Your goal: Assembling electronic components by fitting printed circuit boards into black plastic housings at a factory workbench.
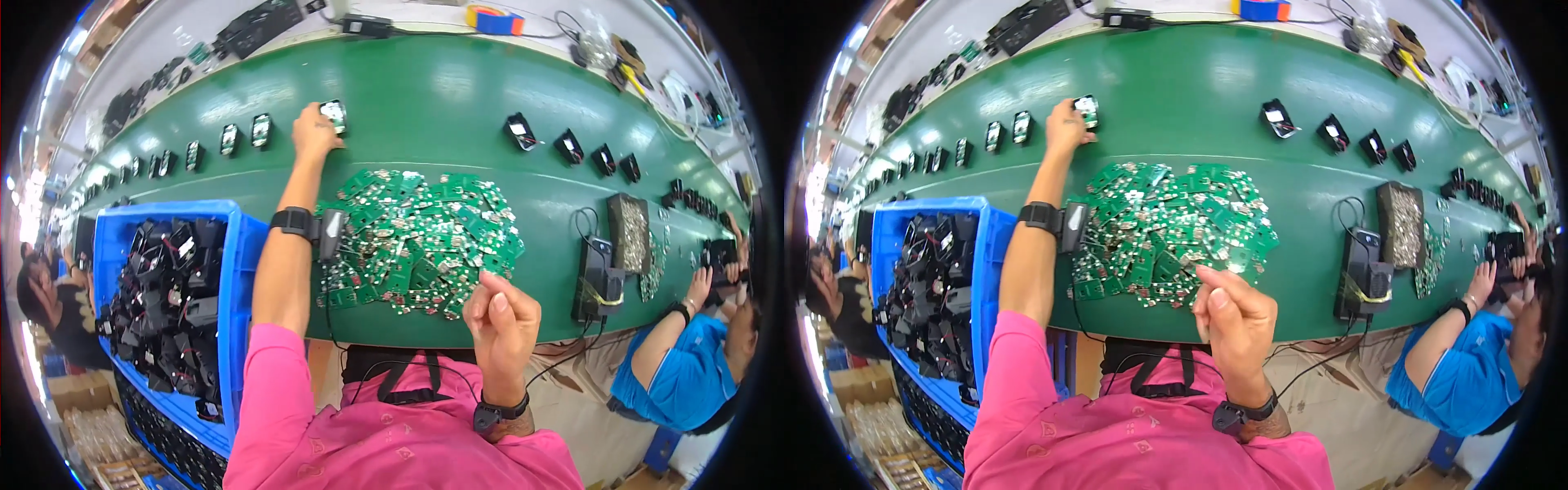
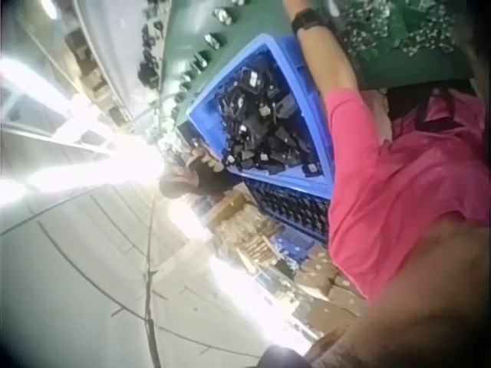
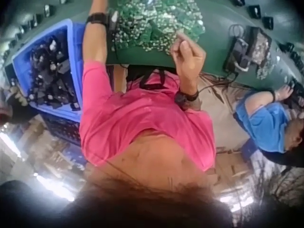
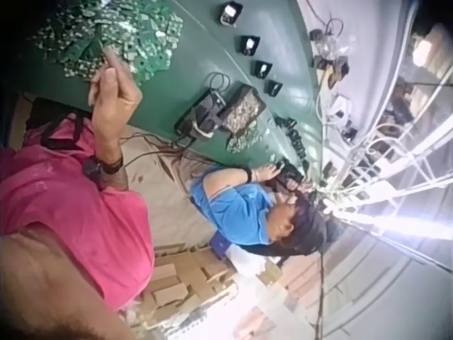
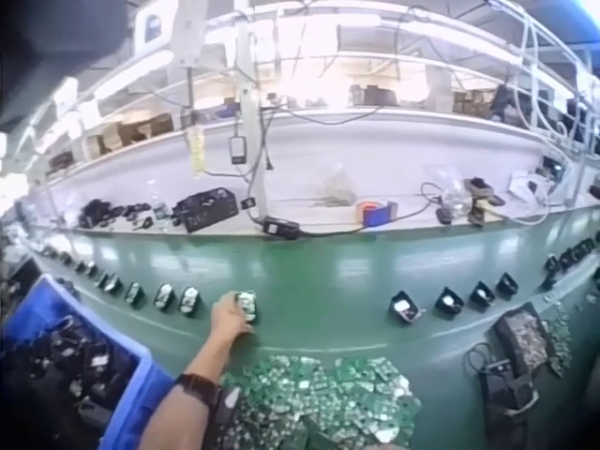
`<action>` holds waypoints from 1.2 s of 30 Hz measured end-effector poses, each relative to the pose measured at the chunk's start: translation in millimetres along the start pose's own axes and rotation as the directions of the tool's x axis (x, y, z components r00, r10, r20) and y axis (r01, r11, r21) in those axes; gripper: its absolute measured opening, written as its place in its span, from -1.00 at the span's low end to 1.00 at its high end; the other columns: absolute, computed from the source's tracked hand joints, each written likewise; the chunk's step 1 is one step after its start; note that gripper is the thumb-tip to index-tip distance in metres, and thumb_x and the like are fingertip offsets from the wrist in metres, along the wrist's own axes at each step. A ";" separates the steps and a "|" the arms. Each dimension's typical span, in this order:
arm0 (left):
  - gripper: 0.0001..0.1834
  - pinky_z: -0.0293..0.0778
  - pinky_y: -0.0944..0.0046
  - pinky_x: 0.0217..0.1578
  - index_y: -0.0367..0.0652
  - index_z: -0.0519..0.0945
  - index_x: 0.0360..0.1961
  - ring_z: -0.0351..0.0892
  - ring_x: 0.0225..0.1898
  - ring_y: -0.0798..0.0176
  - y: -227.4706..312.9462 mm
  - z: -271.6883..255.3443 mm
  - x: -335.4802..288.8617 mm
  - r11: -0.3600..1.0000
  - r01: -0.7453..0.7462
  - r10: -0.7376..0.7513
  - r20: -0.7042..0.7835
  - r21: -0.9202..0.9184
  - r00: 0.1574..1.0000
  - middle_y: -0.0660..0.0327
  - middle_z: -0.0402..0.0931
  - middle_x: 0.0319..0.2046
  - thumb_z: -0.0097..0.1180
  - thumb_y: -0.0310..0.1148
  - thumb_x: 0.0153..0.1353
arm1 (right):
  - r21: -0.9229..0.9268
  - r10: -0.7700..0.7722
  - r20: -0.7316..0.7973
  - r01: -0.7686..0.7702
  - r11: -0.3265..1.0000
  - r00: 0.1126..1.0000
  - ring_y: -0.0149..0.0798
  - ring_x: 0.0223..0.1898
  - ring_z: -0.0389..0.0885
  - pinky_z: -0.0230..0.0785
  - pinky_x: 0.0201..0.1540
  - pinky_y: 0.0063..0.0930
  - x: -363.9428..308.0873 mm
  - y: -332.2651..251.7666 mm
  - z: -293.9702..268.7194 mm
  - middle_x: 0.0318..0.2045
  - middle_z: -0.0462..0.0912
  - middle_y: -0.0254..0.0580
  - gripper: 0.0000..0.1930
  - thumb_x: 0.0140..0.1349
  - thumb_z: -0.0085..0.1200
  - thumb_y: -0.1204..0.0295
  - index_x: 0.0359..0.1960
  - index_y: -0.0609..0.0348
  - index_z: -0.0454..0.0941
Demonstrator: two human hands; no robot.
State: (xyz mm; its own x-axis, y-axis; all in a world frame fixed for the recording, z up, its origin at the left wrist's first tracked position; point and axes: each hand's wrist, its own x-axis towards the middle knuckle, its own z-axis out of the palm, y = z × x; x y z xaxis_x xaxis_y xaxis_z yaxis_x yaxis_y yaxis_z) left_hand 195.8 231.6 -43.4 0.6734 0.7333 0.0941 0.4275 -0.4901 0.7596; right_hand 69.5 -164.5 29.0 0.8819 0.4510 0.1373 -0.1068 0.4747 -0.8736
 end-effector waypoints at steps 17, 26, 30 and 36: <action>0.11 -0.44 -0.45 0.32 -0.26 -0.28 0.48 -0.44 0.43 -0.56 125.7 -24.6 -321.6 0.421 -0.503 0.838 0.111 -0.755 0.534 -0.28 -0.36 0.46 -0.36 0.44 0.25 | -0.480 -0.451 0.373 0.585 0.654 0.811 -0.06 -0.06 0.41 0.38 -0.08 -0.18 4.4 -2.7 6.3 0.02 0.43 0.13 -0.28 0.40 -0.19 -0.10 0.42 0.12 0.16; 0.04 -0.41 -0.45 0.33 -0.25 -0.26 0.49 -0.41 0.45 -0.49 120.8 -12.2 -314.5 0.312 -0.502 0.873 0.035 -0.807 0.486 -0.24 -0.35 0.47 -0.38 0.37 0.30 | -0.502 -0.449 0.346 0.566 0.653 0.824 -0.10 -0.10 0.35 0.30 -0.04 -0.18 3.0 -3.5 4.9 -0.01 0.38 0.08 -0.25 0.39 -0.21 -0.14 0.42 0.16 0.16; 0.04 -0.38 -0.42 0.34 -0.27 -0.24 0.49 -0.40 0.45 -0.47 130.3 -22.2 -311.2 0.330 -0.436 0.839 0.049 -0.837 0.541 -0.27 -0.35 0.47 -0.35 0.35 0.30 | -0.529 -0.422 0.361 0.555 0.642 0.832 -0.09 -0.08 0.35 0.30 -0.02 -0.17 2.0 -3.4 5.1 0.02 0.36 0.09 -0.24 0.39 -0.21 -0.15 0.41 0.21 0.18; 0.07 -0.30 -0.29 0.38 -0.31 -0.18 0.48 -0.35 0.46 -0.45 123.1 -28.3 -308.4 0.416 -0.432 0.810 0.110 -0.800 0.576 -0.27 -0.28 0.46 -0.25 0.36 0.27 | -0.571 -0.436 0.352 0.559 0.602 0.828 -0.11 -0.25 0.50 0.40 -0.19 -0.29 11.8 -11.2 3.5 -0.16 0.50 0.09 -0.30 0.39 -0.17 -0.10 0.24 0.35 0.38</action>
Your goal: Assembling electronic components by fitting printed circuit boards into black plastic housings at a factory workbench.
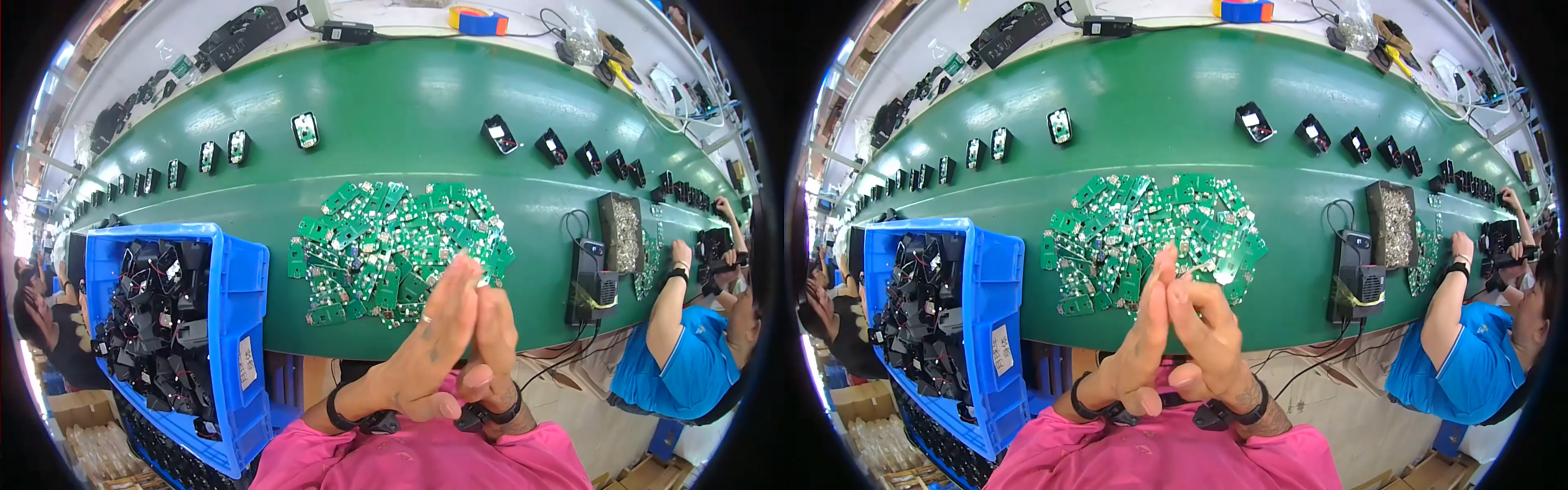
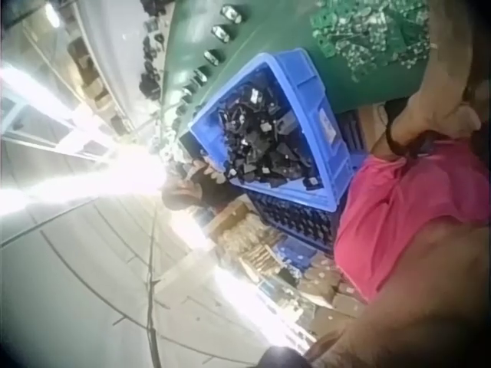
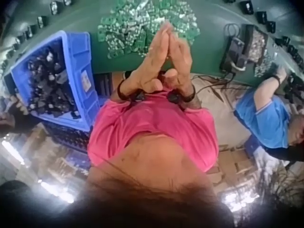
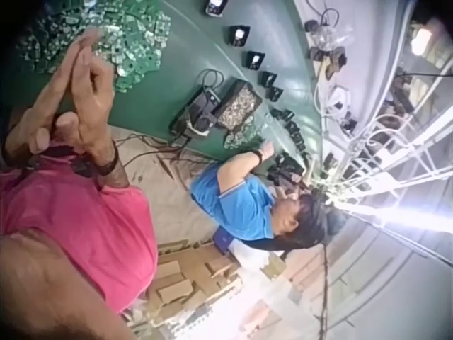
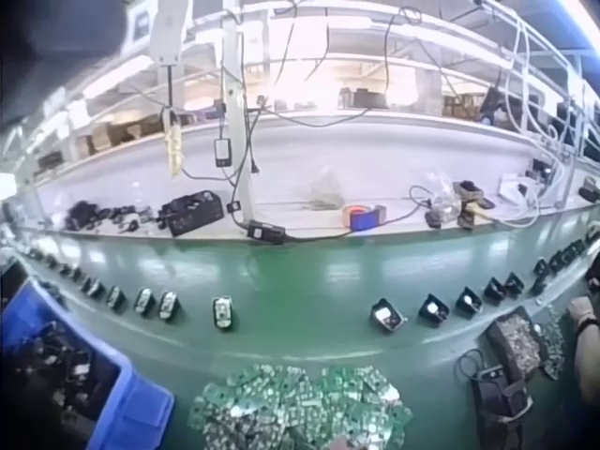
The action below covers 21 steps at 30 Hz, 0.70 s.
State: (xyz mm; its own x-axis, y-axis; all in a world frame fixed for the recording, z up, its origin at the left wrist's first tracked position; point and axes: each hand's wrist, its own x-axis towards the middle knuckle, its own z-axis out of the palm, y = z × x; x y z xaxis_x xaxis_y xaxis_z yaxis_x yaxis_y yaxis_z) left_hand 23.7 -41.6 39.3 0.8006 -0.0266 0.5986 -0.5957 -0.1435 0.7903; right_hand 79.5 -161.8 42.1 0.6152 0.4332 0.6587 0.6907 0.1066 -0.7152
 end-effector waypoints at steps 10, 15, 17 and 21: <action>-0.29 0.49 0.12 0.02 -0.38 0.39 0.19 0.65 -0.10 0.10 10.5 -30.3 -42.6 0.864 0.441 -0.455 -0.002 -0.242 0.891 -0.03 0.60 -0.04 0.22 -0.07 0.16 | -0.896 0.415 -0.095 -0.260 0.361 0.905 0.16 -0.07 0.59 0.44 -0.03 -0.05 129.2 174.9 -60.7 -0.16 0.64 0.10 -0.46 0.16 0.21 0.07 -0.04 0.35 0.56; -0.44 0.49 0.13 0.02 -0.36 0.41 0.17 0.64 -0.10 0.16 9.6 -35.8 -52.2 0.791 0.562 -0.585 -0.032 -0.240 0.810 -0.02 0.62 -0.07 0.17 -0.29 0.19 | -0.947 0.603 -0.048 -0.228 0.226 0.797 0.08 -0.22 0.65 0.48 -0.17 -0.14 144.7 203.8 -66.5 -0.32 0.66 0.07 -0.49 0.07 0.27 0.09 -0.14 0.33 0.59; -0.33 0.43 0.10 0.10 -0.34 0.27 0.30 0.60 0.00 0.11 2.4 -40.3 -66.0 0.766 0.600 -0.626 -0.056 -0.229 0.778 -0.08 0.50 0.10 0.16 -0.24 0.26 | -0.686 0.612 0.137 -0.372 0.626 0.779 -0.06 -0.35 0.63 0.45 -0.28 -0.27 140.4 161.1 -40.2 -0.40 0.64 0.01 -0.51 0.03 0.31 0.12 -0.17 0.32 0.60; -0.01 0.26 0.01 0.25 -0.25 -0.22 0.48 0.36 0.26 -0.06 -2.2 -24.2 -49.8 0.847 0.327 -0.479 -0.336 -0.418 0.811 -0.14 0.07 0.38 0.09 0.02 0.33 | -0.374 0.282 0.424 -0.118 0.920 0.861 -0.15 -0.41 0.58 0.41 -0.37 -0.31 67.1 21.4 -7.9 -0.45 0.57 -0.07 -0.40 -0.17 0.48 0.21 -0.09 0.28 0.59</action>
State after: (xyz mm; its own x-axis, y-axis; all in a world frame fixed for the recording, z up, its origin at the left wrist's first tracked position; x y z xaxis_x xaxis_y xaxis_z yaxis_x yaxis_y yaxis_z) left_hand -16.4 -16.0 10.9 0.9129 0.3794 0.1506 -0.2697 0.2836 0.9203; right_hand 138.5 -137.6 72.8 0.5632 0.7824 0.2659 0.7053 -0.2874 -0.6481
